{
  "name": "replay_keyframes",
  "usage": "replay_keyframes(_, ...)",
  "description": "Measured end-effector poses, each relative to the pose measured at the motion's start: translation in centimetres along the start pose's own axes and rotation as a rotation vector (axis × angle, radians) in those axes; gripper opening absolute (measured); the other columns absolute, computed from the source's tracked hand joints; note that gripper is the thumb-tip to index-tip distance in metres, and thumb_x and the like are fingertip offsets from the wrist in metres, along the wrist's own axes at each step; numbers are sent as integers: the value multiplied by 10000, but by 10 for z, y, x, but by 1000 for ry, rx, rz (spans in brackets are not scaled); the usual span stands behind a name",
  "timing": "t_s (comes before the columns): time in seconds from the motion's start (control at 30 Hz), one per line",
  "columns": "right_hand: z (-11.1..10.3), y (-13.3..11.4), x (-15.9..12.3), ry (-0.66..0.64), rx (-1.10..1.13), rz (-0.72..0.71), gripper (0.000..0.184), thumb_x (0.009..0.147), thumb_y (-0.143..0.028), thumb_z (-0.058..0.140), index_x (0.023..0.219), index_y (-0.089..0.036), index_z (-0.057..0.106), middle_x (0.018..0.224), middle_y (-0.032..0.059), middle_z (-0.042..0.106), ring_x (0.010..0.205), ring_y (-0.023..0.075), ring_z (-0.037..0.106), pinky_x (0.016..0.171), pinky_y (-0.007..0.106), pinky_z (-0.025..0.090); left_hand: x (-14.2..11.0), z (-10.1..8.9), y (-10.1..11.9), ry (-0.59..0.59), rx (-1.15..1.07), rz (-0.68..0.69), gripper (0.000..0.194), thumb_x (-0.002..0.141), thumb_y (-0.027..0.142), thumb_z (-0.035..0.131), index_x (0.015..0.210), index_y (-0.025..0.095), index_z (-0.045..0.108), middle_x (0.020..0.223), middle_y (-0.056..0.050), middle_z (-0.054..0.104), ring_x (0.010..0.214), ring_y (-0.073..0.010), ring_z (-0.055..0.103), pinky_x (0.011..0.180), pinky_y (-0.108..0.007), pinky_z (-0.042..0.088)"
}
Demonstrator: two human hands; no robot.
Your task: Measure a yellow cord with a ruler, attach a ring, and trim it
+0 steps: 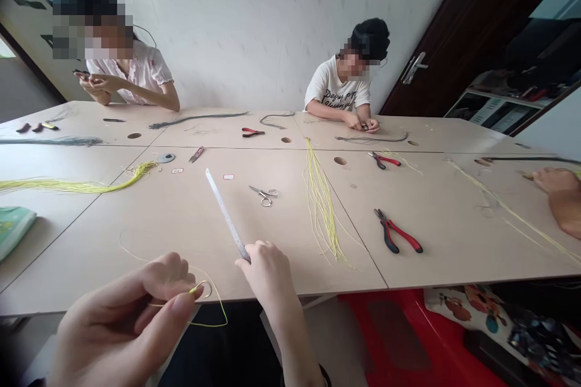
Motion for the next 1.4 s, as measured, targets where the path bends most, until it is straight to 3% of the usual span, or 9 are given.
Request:
replay_keyframes(0.1,5,6,6,49,2,-44,327,844,-285,629,576,-156,492,590,-41,488,598,93,473,587,238,422,4,3,2,-122,28,82,195,711,108,571,546,211,577,504,63,351,469,-66,355,437,-190,272)
replay_keyframes(0.2,-5,5,6,171,75,-88,165,813,-276,652,703,-163,606,717,22,592,747,160,566,645,305,477,6,4,3,-194,69,154,206,730,65,569,591,215,583,513,66,346,455,-63,347,425,-176,302)
replay_keyframes(0.3,-36,-12,-12,351,220,-167,149,858,-285,581,941,-183,651,945,97,631,922,221,587,767,390,506,4,-2,9,-81,144,256,211,744,44,565,640,228,568,537,68,341,459,-66,343,429,-191,287)
replay_keyframes(0.37,-59,-31,-34,443,333,-236,165,917,-287,495,919,-200,635,858,58,612,834,177,595,734,341,518,0,-1,13,-42,205,338,209,757,36,572,698,237,577,550,69,348,457,-66,352,426,-197,289)
replay_keyframes(0.5,-87,-64,-70,516,668,-374,90,883,-196,568,818,-234,618,766,-14,557,719,108,575,614,228,487,-8,7,19,-65,302,500,220,768,7,593,811,223,583,574,66,409,458,-62,418,423,-187,347)
replay_keyframes(0.73,-80,-68,-70,463,875,-402,130,850,-130,595,859,-242,661,787,-21,578,733,93,580,641,207,498,-15,11,21,-253,438,660,304,762,-47,575,950,191,553,613,62,406,469,-56,442,425,-159,421)
replay_keyframes(0.83,-83,-65,-68,453,920,-396,118,844,-142,612,850,-244,669,782,-24,590,715,82,574,630,183,497,-16,10,23,-271,455,659,309,764,-48,568,958,192,552,614,60,429,472,-57,450,430,-153,427)
replay_keyframes(1.2,-86,-70,-63,278,974,-431,97,857,-170,616,846,-248,671,780,-22,585,703,84,574,598,184,488,-10,11,18,-54,240,412,184,806,63,555,749,225,620,549,62,419,453,-55,359,386,-175,262)
replay_keyframes(1.4,-88,-72,-64,237,843,-507,82,904,-171,528,861,-225,573,809,-19,528,762,99,541,669,240,468,-11,16,15,-152,246,357,183,827,88,532,773,237,623,560,68,416,458,-51,339,395,-168,245)
Point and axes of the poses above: each hand's wrist, its own x-axis towards the middle knuckle, its own z-axis out of the palm, y = z × x, the point moved 8 cm from there along x, towards the middle knuckle
